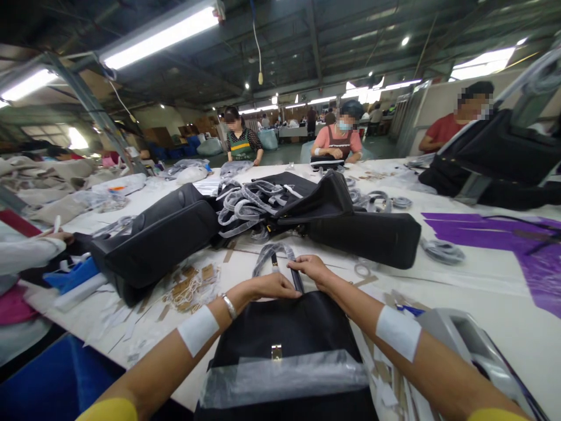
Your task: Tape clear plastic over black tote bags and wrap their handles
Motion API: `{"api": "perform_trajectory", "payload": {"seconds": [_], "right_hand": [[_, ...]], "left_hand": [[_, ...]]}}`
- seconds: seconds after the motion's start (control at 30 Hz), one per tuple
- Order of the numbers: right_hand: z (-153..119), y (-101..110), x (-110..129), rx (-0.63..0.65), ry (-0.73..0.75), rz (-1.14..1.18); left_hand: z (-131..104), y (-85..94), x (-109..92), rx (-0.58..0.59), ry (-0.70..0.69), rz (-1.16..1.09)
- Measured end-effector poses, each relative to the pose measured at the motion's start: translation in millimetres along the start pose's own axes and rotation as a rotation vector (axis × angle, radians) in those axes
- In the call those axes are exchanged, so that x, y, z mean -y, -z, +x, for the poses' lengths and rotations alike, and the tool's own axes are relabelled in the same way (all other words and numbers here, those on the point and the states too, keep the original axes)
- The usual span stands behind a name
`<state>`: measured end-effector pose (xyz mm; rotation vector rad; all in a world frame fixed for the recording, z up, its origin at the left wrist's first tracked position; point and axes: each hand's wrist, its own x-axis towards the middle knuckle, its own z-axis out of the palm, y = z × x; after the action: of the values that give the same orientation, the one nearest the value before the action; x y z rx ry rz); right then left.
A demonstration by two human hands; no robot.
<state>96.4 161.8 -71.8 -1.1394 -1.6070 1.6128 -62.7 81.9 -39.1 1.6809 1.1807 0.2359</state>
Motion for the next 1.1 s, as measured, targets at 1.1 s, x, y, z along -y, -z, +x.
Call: {"api": "perform_trajectory", "payload": {"seconds": [1.1], "right_hand": [[-25,-32,38,-0.026,0.339,-1.018]], "left_hand": [[-53,8.8,19,0.244,0.104,-0.064]]}}
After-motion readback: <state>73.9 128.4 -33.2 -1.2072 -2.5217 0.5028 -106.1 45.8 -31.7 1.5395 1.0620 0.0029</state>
